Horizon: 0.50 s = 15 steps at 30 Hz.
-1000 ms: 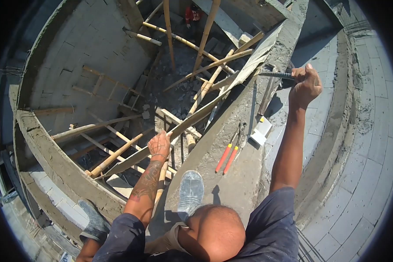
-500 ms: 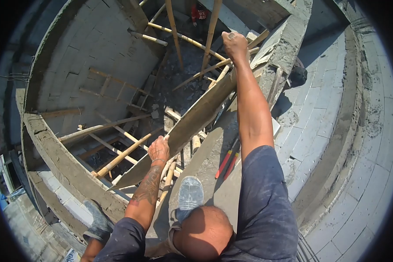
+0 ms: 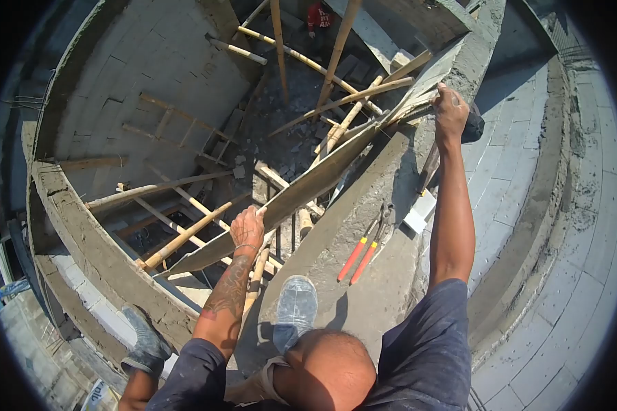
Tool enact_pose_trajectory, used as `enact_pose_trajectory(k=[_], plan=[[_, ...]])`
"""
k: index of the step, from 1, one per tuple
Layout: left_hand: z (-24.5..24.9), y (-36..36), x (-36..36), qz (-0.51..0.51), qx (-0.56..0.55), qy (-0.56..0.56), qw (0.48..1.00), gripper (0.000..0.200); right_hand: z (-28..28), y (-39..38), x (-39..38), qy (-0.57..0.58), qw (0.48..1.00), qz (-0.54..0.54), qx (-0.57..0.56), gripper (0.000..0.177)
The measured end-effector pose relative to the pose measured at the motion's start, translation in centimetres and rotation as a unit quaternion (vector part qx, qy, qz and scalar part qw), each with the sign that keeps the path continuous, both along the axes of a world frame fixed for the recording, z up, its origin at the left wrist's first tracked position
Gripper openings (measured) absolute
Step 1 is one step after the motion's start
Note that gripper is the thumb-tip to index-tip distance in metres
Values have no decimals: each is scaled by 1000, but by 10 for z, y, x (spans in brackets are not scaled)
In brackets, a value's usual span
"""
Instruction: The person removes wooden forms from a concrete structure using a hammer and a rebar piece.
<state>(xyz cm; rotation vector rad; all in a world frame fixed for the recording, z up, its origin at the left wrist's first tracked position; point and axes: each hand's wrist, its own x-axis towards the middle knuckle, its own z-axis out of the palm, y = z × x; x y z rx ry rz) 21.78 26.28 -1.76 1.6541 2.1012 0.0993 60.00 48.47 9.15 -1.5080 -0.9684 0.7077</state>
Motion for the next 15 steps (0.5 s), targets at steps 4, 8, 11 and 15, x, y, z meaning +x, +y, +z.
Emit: enact_pose_trajectory(k=[4,8,11,15], plan=[[-2,-1,-1,-26,22,1,999,30,-50,-3,-4,14,999,-4,-42,27],[-16,3,-4,22,15,7,1000,32,-131,17,-67,-187,980,28,-56,36],[-22,5,-6,79,-48,-2,996,37,-135,41,-77,-211,970,77,-97,42],[-22,3,-7,106,-31,20,994,38,-143,73,-70,-291,930,177,-141,44]])
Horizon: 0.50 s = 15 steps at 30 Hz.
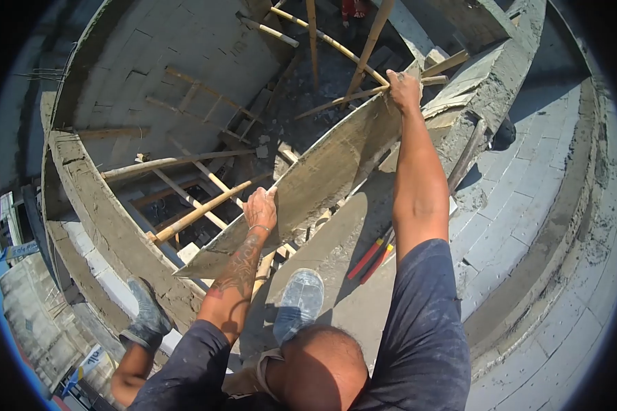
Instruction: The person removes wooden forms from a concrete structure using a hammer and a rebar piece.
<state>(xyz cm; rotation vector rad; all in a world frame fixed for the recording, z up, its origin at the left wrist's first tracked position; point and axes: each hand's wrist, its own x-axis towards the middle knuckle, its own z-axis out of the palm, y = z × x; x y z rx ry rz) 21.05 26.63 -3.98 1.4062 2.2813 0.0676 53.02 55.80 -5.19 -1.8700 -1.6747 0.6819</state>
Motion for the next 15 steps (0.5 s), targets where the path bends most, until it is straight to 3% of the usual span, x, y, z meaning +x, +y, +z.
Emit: enact_pose_trajectory(k=[3,6,9,11,12,15], plan=[[0,24,-7,-4,-19,-5,1000,40,17,-5,-32,-58,991,100,-67,42],[-7,35,-17,-15,-33,4,999,43,26,-23,-58,-55,995,84,25,40],[-10,51,-25,-65,54,18,996,45,77,-47,-40,58,992,-23,111,43],[3,64,-23,-91,87,23,992,42,110,-57,-9,190,974,-93,78,40],[13,72,-21,-114,78,26,990,37,135,-65,-1,183,971,-93,124,38],[33,85,-19,-169,103,21,980,35,165,-68,19,210,962,-130,115,36]])
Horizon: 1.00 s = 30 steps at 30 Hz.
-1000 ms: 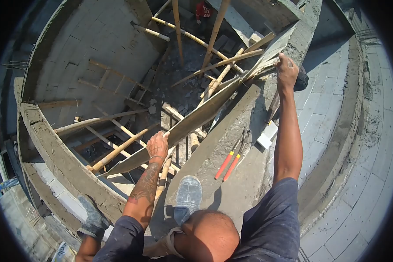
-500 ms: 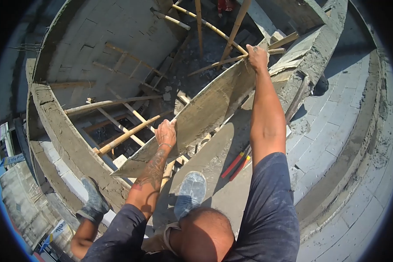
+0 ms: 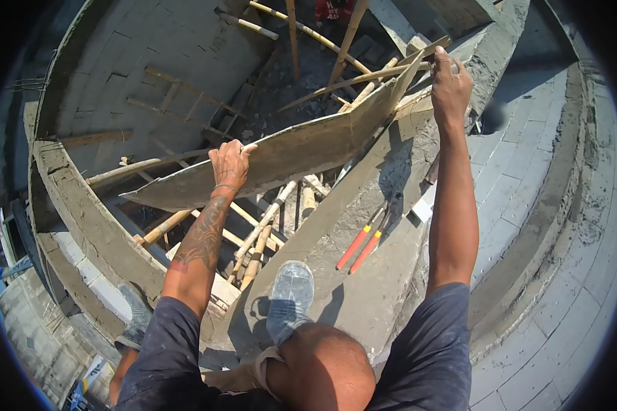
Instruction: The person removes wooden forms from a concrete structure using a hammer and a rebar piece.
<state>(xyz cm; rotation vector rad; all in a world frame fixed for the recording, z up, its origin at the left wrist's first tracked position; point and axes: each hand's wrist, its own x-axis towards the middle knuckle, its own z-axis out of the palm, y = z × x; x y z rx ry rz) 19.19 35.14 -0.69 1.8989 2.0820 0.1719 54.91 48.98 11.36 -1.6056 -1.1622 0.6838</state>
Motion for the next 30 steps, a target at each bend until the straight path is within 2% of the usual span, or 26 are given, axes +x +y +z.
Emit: enact_pose_trajectory(k=[2,7,9,10,11,12,13,14,16,18,20,21,22,23,24,25,26,29,30], plan=[[-3,4,1,-47,86,14,995,34,8,4,4,15,1000,-19,6,36],[2,-7,3,-47,85,7,995,32,-38,5,18,-21,999,-39,-27,35],[-2,-22,5,-34,77,4,996,31,-86,8,6,-18,996,-48,-76,36],[-9,-29,5,-14,79,-1,997,32,-137,14,7,36,991,-68,-111,37],[-11,-34,5,10,82,-5,997,33,-176,15,3,27,991,-55,-115,39],[-6,-37,6,51,41,-1,998,35,-164,20,-23,-72,990,-84,-88,39],[-10,-37,6,53,38,1,998,35,-171,29,-41,-43,993,-42,-101,40],[-15,-39,4,92,3,3,996,36,-173,26,-42,-79,988,30,-130,40],[-14,-33,6,155,-74,-4,985,39,-173,24,-53,-99,990,59,-78,41],[-16,-24,-2,155,-81,2,985,40,-174,15,-65,-105,987,96,-71,40],[-13,-14,-5,143,-86,-6,986,44,-177,7,-55,-89,966,191,-147,39],[-15,-2,-8,136,-70,11,988,45,-176,1,-48,-95,967,182,-148,39],[-17,11,-13,118,-2,8,993,47,-175,-7,-52,-151,943,253,-155,38],[8,36,-10,99,-37,32,994,42,-176,-10,-60,-202,909,327,-159,37],[8,57,-14,54,29,46,997,40,-178,-14,-63,-231,875,382,-188,36],[32,79,-8,10,67,55,996,40,-179,-22,-66,-256,837,430,-220,35],[34,103,-7,-46,122,78,988,39,-171,-30,-71,-267,819,446,-244,32],[100,155,34,-125,209,108,964,39,-157,-46,-78,-286,818,445,-228,30],[118,169,48,-149,204,112,961,39,-151,-50,-82,-275,835,426,-215,31]])
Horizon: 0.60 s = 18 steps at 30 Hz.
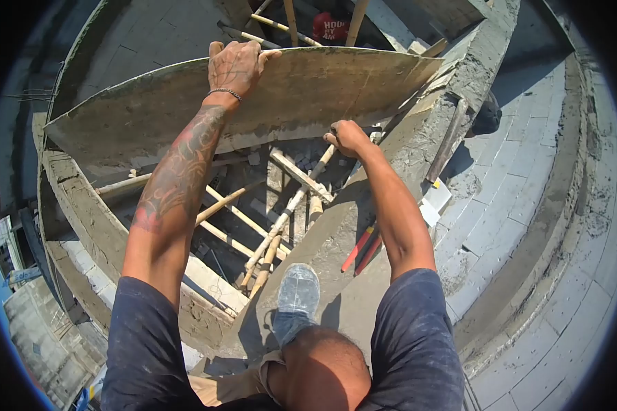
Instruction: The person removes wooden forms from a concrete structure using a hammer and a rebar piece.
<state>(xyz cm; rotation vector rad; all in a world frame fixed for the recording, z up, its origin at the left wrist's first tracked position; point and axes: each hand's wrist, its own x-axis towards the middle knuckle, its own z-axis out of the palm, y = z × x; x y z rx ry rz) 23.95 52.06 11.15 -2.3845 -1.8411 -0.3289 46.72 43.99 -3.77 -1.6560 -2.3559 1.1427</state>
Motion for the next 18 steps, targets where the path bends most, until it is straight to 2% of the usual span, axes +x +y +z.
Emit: enact_pose_trajectory(k=[1,3,5,6,9,11,15,17,18], plan=[[13,7,11,-48,63,37,996,41,13,-7,-7,2,1000,-8,-2,31],[17,19,21,-134,107,23,985,44,47,-14,-16,109,990,-79,43,33],[25,12,12,-163,127,50,977,45,81,-31,-21,130,982,-124,65,36],[32,10,0,-183,148,76,969,47,95,-41,-21,151,967,-186,92,37],[80,0,-71,-101,174,122,972,52,130,-84,-20,272,878,-371,130,35],[97,-12,-111,-100,217,100,966,52,146,-104,-18,351,842,-398,91,36],[139,-43,-154,34,317,44,947,56,140,-120,-33,520,695,-472,156,30],[156,-59,-166,103,310,-20,945,61,149,-124,-34,502,704,-473,169,31],[161,-71,-175,115,307,-16,945,61,155,-126,-34,493,707,-475,176,31]])
